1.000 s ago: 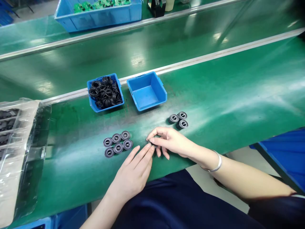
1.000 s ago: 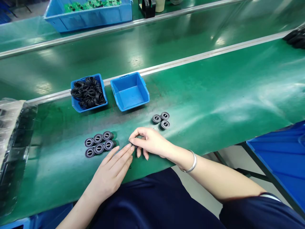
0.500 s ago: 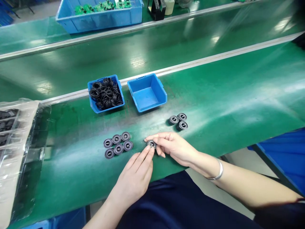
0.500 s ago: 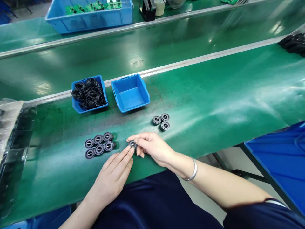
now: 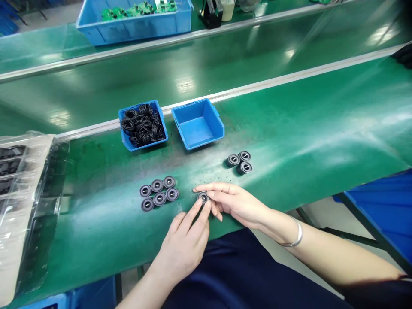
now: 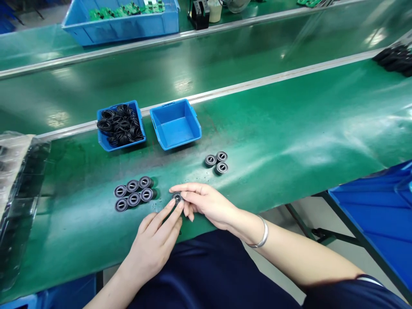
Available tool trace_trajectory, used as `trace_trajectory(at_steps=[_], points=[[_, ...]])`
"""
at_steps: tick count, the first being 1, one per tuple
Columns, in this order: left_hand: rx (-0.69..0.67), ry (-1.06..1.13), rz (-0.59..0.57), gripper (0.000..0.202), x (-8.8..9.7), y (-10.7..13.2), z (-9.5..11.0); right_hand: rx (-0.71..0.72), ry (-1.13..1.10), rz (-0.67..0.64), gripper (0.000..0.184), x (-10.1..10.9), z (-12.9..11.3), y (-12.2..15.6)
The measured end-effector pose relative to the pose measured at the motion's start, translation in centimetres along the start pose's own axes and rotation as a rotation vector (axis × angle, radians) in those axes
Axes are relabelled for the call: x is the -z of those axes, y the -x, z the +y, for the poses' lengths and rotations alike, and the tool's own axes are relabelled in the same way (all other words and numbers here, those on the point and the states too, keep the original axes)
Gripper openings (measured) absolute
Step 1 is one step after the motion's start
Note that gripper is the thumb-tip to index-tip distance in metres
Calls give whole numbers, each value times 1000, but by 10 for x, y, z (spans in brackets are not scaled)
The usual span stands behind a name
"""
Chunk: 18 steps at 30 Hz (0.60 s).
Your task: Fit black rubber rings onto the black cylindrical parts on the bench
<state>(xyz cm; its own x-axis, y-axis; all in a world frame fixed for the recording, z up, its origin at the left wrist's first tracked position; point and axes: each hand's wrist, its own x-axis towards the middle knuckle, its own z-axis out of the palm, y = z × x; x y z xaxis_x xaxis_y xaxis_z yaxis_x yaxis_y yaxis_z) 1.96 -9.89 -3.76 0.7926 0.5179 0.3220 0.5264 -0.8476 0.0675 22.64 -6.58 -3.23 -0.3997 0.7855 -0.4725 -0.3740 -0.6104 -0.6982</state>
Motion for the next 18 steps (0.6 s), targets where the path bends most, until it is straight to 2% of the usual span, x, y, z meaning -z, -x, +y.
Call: trace_trajectory(at_steps=[3, 8, 13, 18], points=[[28, 6, 5, 33, -4, 0, 5, -65, 52, -47, 36, 1, -5, -3], [12, 26, 5, 32, -8, 1, 2, -160, 71, -101, 26, 2, -13, -8], [10, 106, 46, 32, -3, 5, -6, -164, 71, -104, 23, 2, -17, -11], [16, 94, -6, 31, -2, 6, -8, -142, 27, -95, 30, 3, -18, -12]])
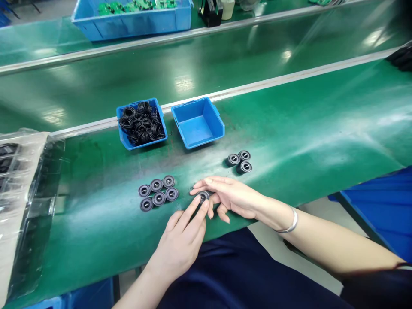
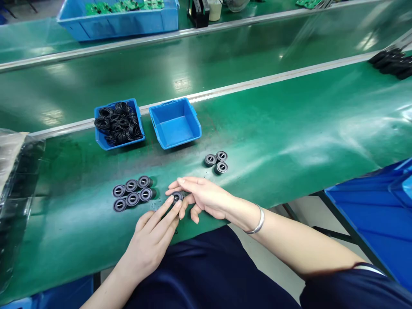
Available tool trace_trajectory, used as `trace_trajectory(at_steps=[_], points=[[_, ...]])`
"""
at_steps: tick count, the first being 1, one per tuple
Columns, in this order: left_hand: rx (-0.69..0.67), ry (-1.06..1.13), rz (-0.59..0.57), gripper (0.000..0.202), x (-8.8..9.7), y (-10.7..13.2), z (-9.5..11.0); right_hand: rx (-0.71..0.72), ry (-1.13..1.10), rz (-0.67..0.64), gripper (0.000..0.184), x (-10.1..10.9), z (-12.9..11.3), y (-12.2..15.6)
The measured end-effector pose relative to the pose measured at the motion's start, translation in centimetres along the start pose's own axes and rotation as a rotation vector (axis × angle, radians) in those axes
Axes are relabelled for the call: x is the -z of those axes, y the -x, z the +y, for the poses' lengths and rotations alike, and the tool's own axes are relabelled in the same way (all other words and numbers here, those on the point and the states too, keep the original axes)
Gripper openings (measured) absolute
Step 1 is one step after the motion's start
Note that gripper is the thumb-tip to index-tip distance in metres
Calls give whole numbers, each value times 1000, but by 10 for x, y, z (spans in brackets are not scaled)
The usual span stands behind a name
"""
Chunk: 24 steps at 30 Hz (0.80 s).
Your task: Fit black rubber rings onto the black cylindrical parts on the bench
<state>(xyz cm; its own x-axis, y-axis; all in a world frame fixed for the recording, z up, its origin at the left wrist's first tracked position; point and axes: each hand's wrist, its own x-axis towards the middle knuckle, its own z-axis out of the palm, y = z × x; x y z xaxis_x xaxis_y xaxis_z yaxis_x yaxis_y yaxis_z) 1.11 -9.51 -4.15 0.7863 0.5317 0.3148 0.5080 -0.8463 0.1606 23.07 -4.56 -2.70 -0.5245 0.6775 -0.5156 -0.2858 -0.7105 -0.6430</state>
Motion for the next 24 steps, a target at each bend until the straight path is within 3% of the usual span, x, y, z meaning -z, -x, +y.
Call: trace_trajectory(at_steps=[8, 15, 24], points=[[24, -17, 15, 31, -1, -4, 5, 42, 62, 4, 21, -1, 4, -2], [18, 66, 52, 33, 0, 3, 2, 118, 63, 55, 28, -5, 9, -2], [32, 76, 71, 29, 1, 3, -2, 138, 100, 17, 26, -3, 10, -3]])
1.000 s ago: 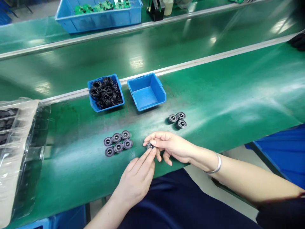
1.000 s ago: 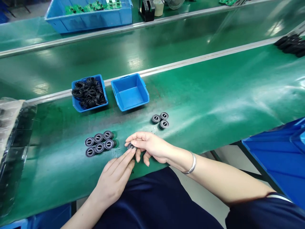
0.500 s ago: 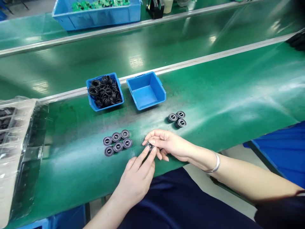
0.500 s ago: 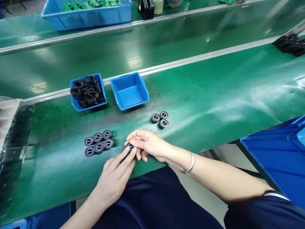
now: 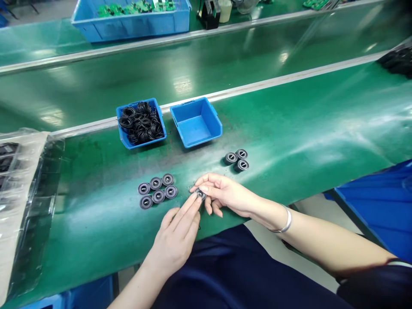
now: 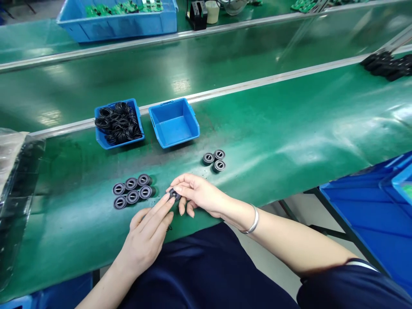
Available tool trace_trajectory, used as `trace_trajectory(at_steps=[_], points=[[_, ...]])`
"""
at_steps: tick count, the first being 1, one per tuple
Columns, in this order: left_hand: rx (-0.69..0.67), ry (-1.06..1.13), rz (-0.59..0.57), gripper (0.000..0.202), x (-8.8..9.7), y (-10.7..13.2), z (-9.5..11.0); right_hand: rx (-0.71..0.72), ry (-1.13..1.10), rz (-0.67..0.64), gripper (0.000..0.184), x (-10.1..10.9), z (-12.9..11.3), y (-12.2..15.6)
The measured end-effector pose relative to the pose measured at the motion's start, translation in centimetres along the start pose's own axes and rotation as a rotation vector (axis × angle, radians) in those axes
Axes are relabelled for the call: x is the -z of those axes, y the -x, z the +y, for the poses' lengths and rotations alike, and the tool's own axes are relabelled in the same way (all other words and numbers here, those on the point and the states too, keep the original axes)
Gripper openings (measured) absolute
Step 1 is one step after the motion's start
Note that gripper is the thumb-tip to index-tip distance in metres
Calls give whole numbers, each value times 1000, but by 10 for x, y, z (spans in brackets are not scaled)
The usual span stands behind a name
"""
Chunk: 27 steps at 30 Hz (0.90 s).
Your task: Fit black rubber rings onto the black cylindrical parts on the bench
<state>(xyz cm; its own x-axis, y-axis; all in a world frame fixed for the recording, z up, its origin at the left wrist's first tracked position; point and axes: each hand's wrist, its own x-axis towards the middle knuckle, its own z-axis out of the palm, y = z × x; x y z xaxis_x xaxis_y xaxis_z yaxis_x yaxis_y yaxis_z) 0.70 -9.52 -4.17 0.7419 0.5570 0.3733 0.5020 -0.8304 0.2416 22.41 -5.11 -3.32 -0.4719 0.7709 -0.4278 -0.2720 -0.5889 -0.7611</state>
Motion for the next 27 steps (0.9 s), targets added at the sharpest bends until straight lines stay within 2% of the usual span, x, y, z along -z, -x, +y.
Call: trace_trajectory(at_steps=[5, 9, 13, 17, 24, 27], points=[[-60, -97, -69, 33, 1, 1, 3, 1, 20, -14, 27, 0, 0, -1], [-47, -151, -91, 32, -3, -1, 9, 38, 12, 43, 27, -2, 3, 1], [17, -31, -10, 31, -8, -1, 8, 86, -26, 21, 26, -2, 7, 4], [77, 27, 54, 31, -7, 1, 4, 68, -24, -20, 28, 0, 4, 3], [12, -89, -57, 35, -4, 0, 6, 10, 8, 6, 31, -1, 2, -1], [8, -152, -61, 37, -5, -4, 10, 30, 6, 54, 34, -3, 5, 1]])
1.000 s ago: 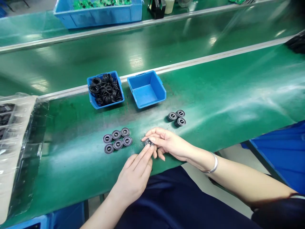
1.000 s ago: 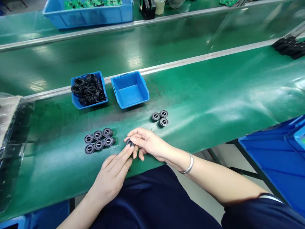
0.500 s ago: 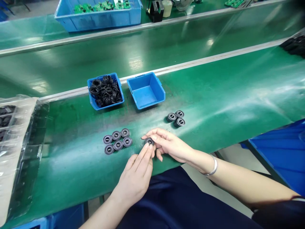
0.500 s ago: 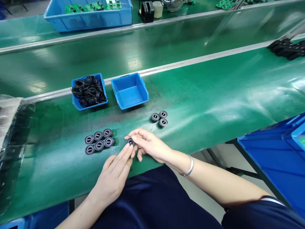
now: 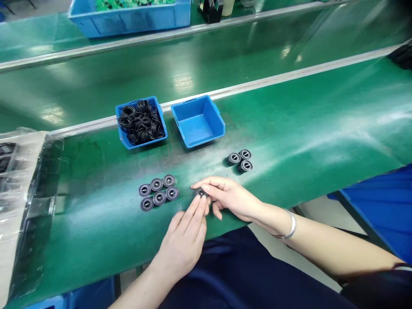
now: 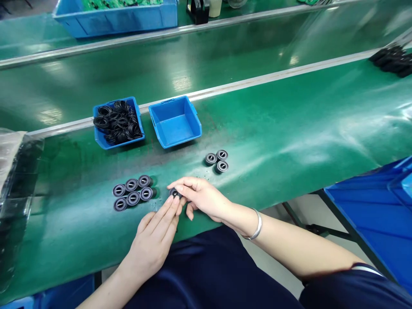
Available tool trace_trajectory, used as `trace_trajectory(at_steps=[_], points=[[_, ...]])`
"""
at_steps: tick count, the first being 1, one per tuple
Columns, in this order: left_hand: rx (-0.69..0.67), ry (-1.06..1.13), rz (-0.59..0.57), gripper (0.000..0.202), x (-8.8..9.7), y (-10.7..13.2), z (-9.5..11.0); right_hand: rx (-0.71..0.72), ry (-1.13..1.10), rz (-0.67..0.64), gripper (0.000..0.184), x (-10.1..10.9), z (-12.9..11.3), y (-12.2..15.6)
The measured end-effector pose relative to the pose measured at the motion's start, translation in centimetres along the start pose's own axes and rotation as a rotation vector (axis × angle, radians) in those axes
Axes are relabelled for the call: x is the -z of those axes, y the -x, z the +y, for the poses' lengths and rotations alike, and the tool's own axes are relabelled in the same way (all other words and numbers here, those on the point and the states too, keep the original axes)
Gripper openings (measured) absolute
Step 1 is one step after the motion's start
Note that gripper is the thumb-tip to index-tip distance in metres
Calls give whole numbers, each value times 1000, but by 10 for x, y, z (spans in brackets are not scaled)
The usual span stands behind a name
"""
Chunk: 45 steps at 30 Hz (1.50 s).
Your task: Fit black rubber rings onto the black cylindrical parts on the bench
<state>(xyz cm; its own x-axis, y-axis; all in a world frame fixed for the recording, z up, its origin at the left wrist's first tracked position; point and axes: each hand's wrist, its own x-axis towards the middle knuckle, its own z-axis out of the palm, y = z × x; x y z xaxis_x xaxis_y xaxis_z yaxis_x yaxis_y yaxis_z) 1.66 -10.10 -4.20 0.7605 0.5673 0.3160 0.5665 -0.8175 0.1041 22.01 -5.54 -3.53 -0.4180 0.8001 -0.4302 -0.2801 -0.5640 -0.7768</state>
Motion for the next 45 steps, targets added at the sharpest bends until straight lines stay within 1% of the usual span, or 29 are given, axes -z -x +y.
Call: trace_trajectory(at_steps=[4, 9, 13, 16, 19, 23, 25, 28, 30, 32, 34, 36, 38, 40, 42, 43, 44, 45], points=[[15, -21, 30, 32, 0, -6, 1, 47, 7, 30, 33, 0, 4, 3], [-55, -21, -43, 32, 1, -9, -4, 11, 27, 15, 29, 3, 2, 0], [-42, 4, -76, 33, 2, -8, -7, -31, 30, 3, 31, 1, -3, -1], [-17, 32, -42, 32, 3, -6, -8, -37, 37, 7, 32, 0, -4, -1], [14, 69, 33, 29, 2, -1, -7, -9, 72, 28, 32, 0, -7, -7], [71, 115, 173, 28, -4, 6, -8, 27, 134, 50, 25, -7, -15, -31], [102, 147, 209, 27, -6, 8, -10, 30, 144, 42, 21, -14, -19, -44], [162, 213, 218, 25, -7, 9, -11, 41, 172, 40, 20, -22, -21, -57], [199, 263, 221, 24, -6, 10, -10, 58, 189, 51, 24, -24, -20, -59], [224, 303, 216, 26, -3, 11, -8, 97, 223, 75, 29, -24, -18, -55], [255, 359, 189, 29, 1, 13, -6, 157, 314, 107, 34, -21, -17, -43], [298, 454, 151, 30, 5, 14, -7, 271, 452, 158, 33, -16, -18, -26], [352, 568, 118, 30, 7, 14, -9, 448, 584, 262, 27, -8, -18, -6], [403, 661, 98, 28, 8, 13, -13, 611, 708, 444, 22, 5, -17, 14], [447, 722, 78, 26, 7, 11, -15, 724, 842, 682, 21, 22, -16, 29], [465, 739, 68, 25, 6, 10, -16, 758, 907, 786, 21, 31, -15, 35], [479, 751, 62, 23, 6, 9, -17, 767, 964, 859, 22, 39, -13, 39], [489, 758, 58, 21, 5, 8, -17, 749, 1006, 895, 23, 46, -12, 43]])
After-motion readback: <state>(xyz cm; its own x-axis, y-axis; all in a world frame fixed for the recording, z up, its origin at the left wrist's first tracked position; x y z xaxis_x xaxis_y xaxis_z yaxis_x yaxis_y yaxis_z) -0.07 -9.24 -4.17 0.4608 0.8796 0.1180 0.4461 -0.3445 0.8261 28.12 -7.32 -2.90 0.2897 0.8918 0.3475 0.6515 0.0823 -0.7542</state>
